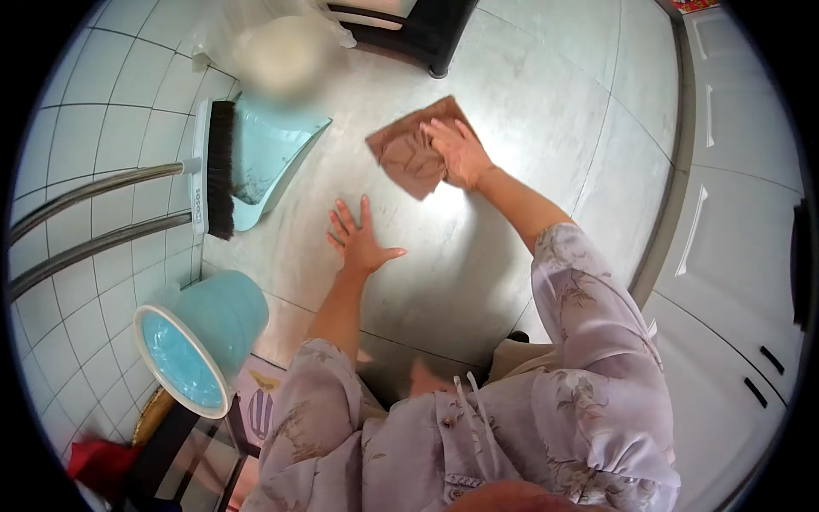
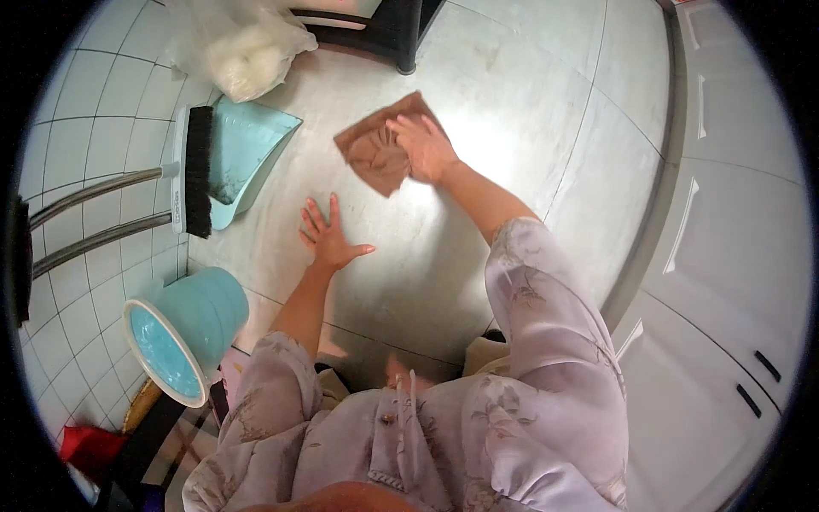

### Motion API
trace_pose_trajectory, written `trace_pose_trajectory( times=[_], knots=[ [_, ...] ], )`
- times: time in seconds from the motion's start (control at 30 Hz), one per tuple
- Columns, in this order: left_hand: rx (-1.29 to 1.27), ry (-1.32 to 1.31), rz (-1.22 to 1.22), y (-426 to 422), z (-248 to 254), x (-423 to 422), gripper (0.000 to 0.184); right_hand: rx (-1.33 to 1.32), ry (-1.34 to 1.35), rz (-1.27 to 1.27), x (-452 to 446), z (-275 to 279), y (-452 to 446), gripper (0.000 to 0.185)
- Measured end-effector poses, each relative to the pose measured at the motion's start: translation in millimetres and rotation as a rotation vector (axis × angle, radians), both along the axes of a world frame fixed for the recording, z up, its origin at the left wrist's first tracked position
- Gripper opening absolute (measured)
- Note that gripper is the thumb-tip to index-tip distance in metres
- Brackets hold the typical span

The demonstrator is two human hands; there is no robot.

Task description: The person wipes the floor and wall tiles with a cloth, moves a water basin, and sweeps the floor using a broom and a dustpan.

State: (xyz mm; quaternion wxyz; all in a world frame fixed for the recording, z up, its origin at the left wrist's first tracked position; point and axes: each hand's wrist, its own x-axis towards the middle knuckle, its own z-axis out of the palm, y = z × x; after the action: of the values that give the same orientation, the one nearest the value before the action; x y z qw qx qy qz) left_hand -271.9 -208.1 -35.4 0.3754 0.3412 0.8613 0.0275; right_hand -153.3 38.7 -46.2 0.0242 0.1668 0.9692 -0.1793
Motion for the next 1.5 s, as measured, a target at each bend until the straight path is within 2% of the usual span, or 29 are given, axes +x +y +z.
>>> trace_pose_trajectory(
  times=[0.07,0.23,0.27,0.33,0.4,0.47,0.57,0.6,0.67,0.73,0.83,0.93,1.13,1.27,1.33,1.37,1.43,1.47,1.5],
  knots=[
    [-0.023,0.001,-0.006,1.3,0.8,-0.1,0.139,0.084,-0.004,-0.084,-8.7,0.8,22.7,0.057],
    [-0.056,0.004,0.015,-0.6,7.4,0.5,0.134,0.183,0.054,-0.168,-10.0,-20.0,78.6,0.061],
    [-0.035,-0.004,0.006,-0.9,6.6,-0.2,0.134,0.177,0.153,-0.171,-5.7,-27.0,85.6,0.059],
    [-0.016,-0.008,0.014,1.3,6.4,-2.3,0.133,0.147,0.286,-0.370,-2.7,-20.3,91.1,0.052],
    [0.002,-0.032,0.008,0.7,7.7,-2.3,0.132,0.160,0.285,-0.434,16.2,-23.6,113.6,0.042],
    [-0.025,-0.034,0.015,2.2,9.6,-2.3,0.131,0.037,0.482,-0.479,31.4,-13.4,117.4,0.031],
    [-0.037,-0.045,0.021,4.1,12.4,-6.0,0.131,0.114,0.615,-0.490,16.1,10.9,83.6,0.026],
    [-0.036,-0.060,0.013,3.2,12.8,-5.6,0.130,-0.030,0.606,-0.591,0.6,8.8,70.7,0.026],
    [-0.033,-0.059,0.022,2.4,11.8,-4.8,0.130,-0.011,0.219,-0.603,-31.5,-1.9,37.5,0.030],
    [-0.029,-0.051,0.031,2.8,11.2,-6.2,0.130,0.046,0.299,-0.412,-67.7,-25.9,9.5,0.035],
    [-0.019,-0.074,0.036,1.0,11.8,-8.3,0.130,0.136,0.349,-0.422,-97.8,-37.5,-26.7,0.042],
    [0.025,-0.076,0.037,-1.1,13.6,-9.1,0.130,0.039,0.219,-0.232,-85.4,-29.3,-48.4,0.048],
    [0.105,-0.048,0.020,-12.6,3.0,-7.1,0.131,-0.078,0.126,-0.116,-40.4,-25.5,-117.0,0.056],
    [0.119,-0.024,-0.151,-19.7,-5.6,-18.8,0.113,-0.072,0.005,-0.120,-26.3,-24.7,-138.0,0.060],
    [0.100,-0.102,-0.261,-24.1,15.3,-37.4,0.112,-0.017,-0.026,-0.081,-26.6,-24.4,-134.5,0.061],
    [0.082,-0.133,-0.338,-28.9,16.0,-48.1,0.108,0.009,-0.048,-0.054,-28.2,-19.3,-135.6,0.062],
    [0.024,-0.208,-0.430,-44.3,49.5,-61.4,0.095,-0.002,-0.037,-0.053,-25.6,-29.7,-133.3,0.061],
    [0.040,-0.247,-0.451,-56.7,60.5,-63.9,0.089,0.001,-0.010,-0.047,-23.6,-35.8,-131.0,0.061],
    [0.221,-0.394,-0.404,-82.5,78.7,-61.8,0.083,-0.001,-0.007,-0.064,-20.3,-35.8,-128.5,0.062]
  ],
)
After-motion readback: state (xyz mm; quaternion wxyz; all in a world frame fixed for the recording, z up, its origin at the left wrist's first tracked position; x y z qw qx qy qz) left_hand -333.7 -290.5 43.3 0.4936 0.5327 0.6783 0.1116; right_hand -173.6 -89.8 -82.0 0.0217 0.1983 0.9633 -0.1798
